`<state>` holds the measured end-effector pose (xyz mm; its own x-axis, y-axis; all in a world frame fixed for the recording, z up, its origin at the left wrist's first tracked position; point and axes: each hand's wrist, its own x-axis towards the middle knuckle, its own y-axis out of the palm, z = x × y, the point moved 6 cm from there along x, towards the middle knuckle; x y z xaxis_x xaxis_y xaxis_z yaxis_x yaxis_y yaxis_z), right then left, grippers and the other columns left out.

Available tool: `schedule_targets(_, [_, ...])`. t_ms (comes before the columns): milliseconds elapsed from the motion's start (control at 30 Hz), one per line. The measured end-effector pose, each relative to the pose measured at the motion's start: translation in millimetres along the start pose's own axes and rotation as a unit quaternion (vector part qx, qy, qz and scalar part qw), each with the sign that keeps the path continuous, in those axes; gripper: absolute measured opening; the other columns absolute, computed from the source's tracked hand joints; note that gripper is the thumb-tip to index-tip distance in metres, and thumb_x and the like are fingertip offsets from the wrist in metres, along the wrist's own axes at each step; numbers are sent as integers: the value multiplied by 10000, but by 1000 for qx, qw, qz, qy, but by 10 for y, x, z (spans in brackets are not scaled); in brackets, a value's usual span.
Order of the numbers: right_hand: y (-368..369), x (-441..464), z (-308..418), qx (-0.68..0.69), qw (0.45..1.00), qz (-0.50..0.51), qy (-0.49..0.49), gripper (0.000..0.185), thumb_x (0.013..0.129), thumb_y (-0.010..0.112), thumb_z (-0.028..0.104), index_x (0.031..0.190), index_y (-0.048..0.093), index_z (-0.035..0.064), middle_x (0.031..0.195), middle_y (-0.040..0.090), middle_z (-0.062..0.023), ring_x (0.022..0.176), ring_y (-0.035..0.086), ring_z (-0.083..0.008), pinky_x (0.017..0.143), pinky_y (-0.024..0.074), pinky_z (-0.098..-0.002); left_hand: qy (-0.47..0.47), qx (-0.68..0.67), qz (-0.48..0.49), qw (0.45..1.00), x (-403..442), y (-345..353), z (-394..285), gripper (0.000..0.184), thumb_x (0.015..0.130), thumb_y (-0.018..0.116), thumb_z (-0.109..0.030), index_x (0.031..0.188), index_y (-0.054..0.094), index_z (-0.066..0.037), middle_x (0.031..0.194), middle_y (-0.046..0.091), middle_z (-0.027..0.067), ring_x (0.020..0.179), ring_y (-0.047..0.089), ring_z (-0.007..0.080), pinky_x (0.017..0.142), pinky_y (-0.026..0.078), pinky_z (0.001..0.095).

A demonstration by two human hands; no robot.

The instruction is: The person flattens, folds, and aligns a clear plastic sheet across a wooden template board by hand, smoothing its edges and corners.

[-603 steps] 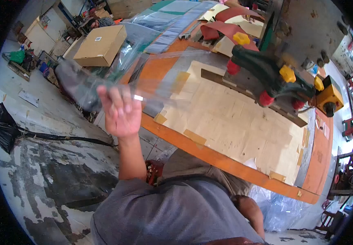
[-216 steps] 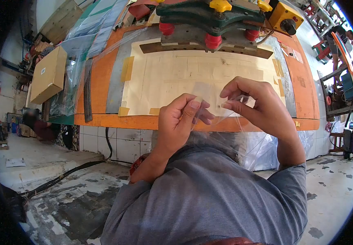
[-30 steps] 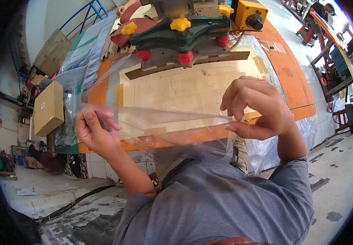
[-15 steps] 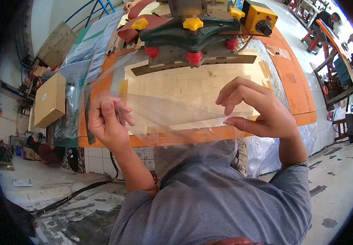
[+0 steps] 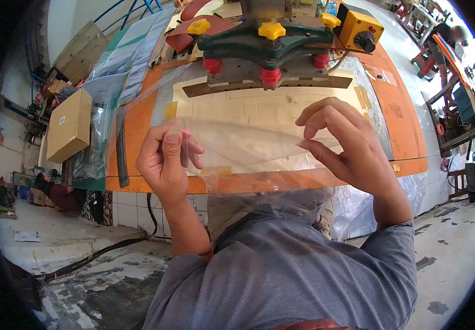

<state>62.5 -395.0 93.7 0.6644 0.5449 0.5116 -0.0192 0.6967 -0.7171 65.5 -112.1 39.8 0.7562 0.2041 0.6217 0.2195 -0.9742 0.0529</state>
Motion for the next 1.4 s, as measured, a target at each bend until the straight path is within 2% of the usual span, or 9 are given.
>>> schedule_targets(133, [14, 16, 24, 55, 998, 4, 4, 207, 877, 756, 49, 1009, 596, 44, 1032, 647, -114, 999, 663, -339, 840, 535, -425, 0, 7, 11, 1000, 9, 4, -3, 248, 1100, 579, -220, 966, 651, -23, 708, 637, 57, 460, 517, 68, 380, 359, 202])
schedule_targets(300, [74, -7, 74, 14, 998, 41, -44, 167, 914, 740, 118, 1042, 655, 54, 1134, 661, -130, 1038, 665, -350, 866, 542, -457, 3, 0, 16, 1000, -4, 6, -20, 256, 1103, 573, -225, 960, 645, -25, 727, 643, 70, 469, 516, 70, 384, 348, 205])
schedule_targets(433, [2, -13, -17, -25, 996, 60, -65, 168, 930, 745, 146, 1048, 677, 49, 1091, 688, -136, 1023, 685, -352, 856, 548, -447, 18, 8, -4, 1000, 12, -53, -80, 263, 1102, 574, -223, 947, 633, -19, 724, 637, 76, 470, 517, 78, 385, 360, 211])
schedule_targets(533, [-41, -47, -225, 43, 990, 135, 18, 161, 948, 749, 168, 1012, 697, 30, 1019, 715, -141, 986, 709, -341, 843, 551, -432, 22, 13, -38, 999, 49, -222, -75, 265, 1097, 584, -225, 941, 628, -15, 722, 633, 78, 467, 518, 89, 385, 375, 217])
schedule_targets(767, [-152, -127, -335, 17, 996, 83, 28, 178, 964, 747, 177, 948, 710, 4, 1000, 746, -131, 935, 721, -312, 779, 554, -401, 12, 5, -67, 998, 53, -381, -43, 264, 1094, 594, -249, 943, 630, -36, 701, 627, 67, 471, 529, 101, 384, 398, 231])
schedule_targets(1067, [-495, -193, 63, 79, 994, -79, 7, 167, 818, 815, 14, 882, 661, 12, 944, 731, -132, 965, 742, -267, 787, 553, -350, 0, -43, -96, 994, 36, -407, -31, 260, 1110, 566, -252, 958, 623, -48, 693, 632, 66, 451, 490, 84, 381, 375, 216])
schedule_targets(1233, [-414, -224, -33, 82, 990, -116, 11, 134, 868, 779, 6, 906, 651, 16, 930, 705, -107, 916, 727, -235, 764, 544, -332, -7, -42, -106, 993, 34, -364, -17, 263, 1114, 561, -255, 956, 621, -53, 682, 617, 46, 488, 521, 77, 383, 384, 213])
schedule_targets(1333, [-361, -260, -56, 75, 983, -163, 42, 138, 879, 776, 11, 922, 646, 14, 926, 695, -96, 892, 714, -226, 768, 544, -334, 1, -47, -125, 991, 24, -378, -12, 268, 1118, 552, -220, 943, 602, -24, 670, 635, 96, 403, 469, 97, 391, 388, 219])
schedule_targets(1400, [-342, -287, -56, 80, 983, -154, 56, 138, 888, 766, 4, 935, 637, 13, 951, 690, -110, 951, 717, -235, 805, 542, -338, 6, -35, -117, 992, 18, -369, -29, 258, 1115, 559, -216, 944, 604, -28, 691, 637, 96, 413, 482, 96, 398, 396, 213])
